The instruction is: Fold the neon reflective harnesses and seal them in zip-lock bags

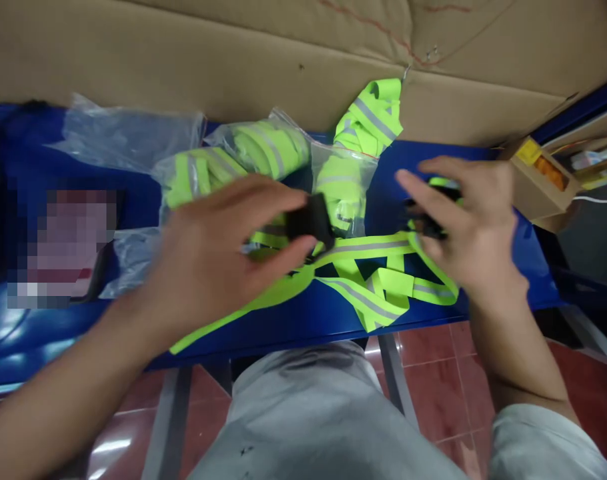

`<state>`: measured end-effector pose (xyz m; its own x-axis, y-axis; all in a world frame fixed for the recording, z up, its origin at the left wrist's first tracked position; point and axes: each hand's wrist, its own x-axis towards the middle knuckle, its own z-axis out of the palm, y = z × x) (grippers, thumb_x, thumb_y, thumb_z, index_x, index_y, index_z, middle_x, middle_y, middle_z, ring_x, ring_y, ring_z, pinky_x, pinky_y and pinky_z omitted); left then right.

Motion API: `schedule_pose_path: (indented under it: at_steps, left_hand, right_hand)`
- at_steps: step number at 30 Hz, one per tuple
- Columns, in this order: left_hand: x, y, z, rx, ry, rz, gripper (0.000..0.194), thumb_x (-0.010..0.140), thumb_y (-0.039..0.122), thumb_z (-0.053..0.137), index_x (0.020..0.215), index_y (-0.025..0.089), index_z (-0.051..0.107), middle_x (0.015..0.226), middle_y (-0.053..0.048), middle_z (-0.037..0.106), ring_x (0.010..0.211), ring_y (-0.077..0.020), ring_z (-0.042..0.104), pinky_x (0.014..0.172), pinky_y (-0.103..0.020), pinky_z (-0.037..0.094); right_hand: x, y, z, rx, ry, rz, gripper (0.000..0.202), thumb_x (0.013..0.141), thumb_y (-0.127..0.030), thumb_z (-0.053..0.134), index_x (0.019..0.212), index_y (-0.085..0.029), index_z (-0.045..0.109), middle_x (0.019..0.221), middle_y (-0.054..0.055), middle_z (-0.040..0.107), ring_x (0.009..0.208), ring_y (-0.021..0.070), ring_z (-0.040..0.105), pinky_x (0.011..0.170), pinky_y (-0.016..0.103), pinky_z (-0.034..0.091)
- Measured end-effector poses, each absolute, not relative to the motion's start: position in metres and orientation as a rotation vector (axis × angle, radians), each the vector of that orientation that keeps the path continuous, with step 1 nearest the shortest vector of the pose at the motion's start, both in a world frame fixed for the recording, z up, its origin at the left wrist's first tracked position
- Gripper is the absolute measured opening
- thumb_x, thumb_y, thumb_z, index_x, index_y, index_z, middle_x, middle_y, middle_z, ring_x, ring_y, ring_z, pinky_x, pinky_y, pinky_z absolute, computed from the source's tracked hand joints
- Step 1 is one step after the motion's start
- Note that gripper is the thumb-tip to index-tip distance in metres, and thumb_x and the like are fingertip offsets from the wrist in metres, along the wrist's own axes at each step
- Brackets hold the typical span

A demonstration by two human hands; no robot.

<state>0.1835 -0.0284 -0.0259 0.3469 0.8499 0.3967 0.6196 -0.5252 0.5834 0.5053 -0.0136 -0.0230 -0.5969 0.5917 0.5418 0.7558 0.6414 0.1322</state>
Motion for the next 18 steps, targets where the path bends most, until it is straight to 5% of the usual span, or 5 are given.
schedule_pose_path:
  at_steps: [11, 18]
  left_hand:
    - [0.199, -0.021, -0.049, 2.497, 1.164, 0.952, 0.024, 0.104, 0.031, 0.060, 0.121, 0.021, 0.073, 0.114, -0.006, 0.076, 0.105, -0.0201, 0.074, 0.095, -0.035, 0.062]
    - [0.199, -0.025, -0.049, 2.550, 1.155, 0.851, 0.029, 0.105, 0.033, 0.058, 0.129, 0.022, 0.071, 0.118, -0.007, 0.075, 0.106, -0.0244, 0.073, 0.097, -0.041, 0.063]
  right_hand:
    - [0.455, -0.003, -0.051, -0.914, -2.351, -0.106, 0.063, 0.098, -0.014, 0.054, 0.156, -0.037, 0.050, 0.138, 0.006, 0.065, 0.124, 0.0310, 0.063, 0.105, 0.052, 0.050]
    - [0.435, -0.009, -0.049, -0.968, -2.411, -0.168, 0.066, 0.097, -0.005, 0.048, 0.159, -0.028, 0.043, 0.139, 0.011, 0.063, 0.123, 0.0307, 0.062, 0.106, 0.051, 0.053]
